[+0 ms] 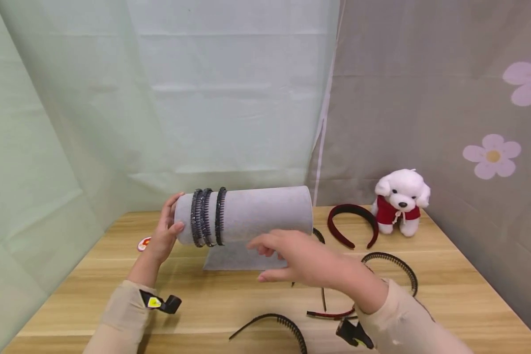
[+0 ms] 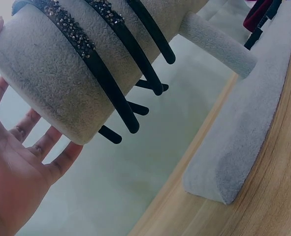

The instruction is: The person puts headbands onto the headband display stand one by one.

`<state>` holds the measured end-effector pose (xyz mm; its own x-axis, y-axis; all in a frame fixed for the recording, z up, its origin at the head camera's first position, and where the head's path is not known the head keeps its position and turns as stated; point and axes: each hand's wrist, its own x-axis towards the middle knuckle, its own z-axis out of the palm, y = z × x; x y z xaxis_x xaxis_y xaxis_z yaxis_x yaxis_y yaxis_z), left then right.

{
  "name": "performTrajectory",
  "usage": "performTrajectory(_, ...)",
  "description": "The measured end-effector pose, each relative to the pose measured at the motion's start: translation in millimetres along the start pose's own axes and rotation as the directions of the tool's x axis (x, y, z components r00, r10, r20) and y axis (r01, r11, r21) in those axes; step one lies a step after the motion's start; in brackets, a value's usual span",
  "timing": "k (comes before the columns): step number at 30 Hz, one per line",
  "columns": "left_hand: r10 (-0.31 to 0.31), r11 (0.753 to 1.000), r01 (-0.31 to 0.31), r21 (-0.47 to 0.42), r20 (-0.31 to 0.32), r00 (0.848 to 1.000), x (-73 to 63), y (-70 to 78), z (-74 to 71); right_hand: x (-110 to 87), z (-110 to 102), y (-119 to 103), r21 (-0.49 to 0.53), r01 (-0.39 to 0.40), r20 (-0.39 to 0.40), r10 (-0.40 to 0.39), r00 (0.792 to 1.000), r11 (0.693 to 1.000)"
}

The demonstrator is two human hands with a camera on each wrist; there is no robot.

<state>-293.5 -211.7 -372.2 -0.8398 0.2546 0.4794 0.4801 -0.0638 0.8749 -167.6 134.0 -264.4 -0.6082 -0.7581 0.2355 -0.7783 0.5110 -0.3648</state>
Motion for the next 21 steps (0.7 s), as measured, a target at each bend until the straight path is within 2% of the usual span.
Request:
performTrajectory(8, -0.01, 1.0, 0.011, 0.015, -0.007, 1.0, 0.0, 1.8, 0.7, -27.0, 27.6, 13.8, 0.164, -0.128, 0.118, 0.109, 0.987, 0.978)
performTrajectory(15, -0.013, 1.0, 0.013, 0.015, -0.01, 1.0, 0.3, 2.1, 1.1, -43.8, 48.5, 26.6, 0.134, -0.107, 0.091, 0.095, 0.991, 0.985)
performTrajectory(21, -0.011, 1.0, 0.011, 0.015, -0.009, 1.0, -0.3, 1.1, 0.7, -55.8, 66.6, 34.2, 0.15, -0.176, 0.137, 0.155, 0.978, 0.973)
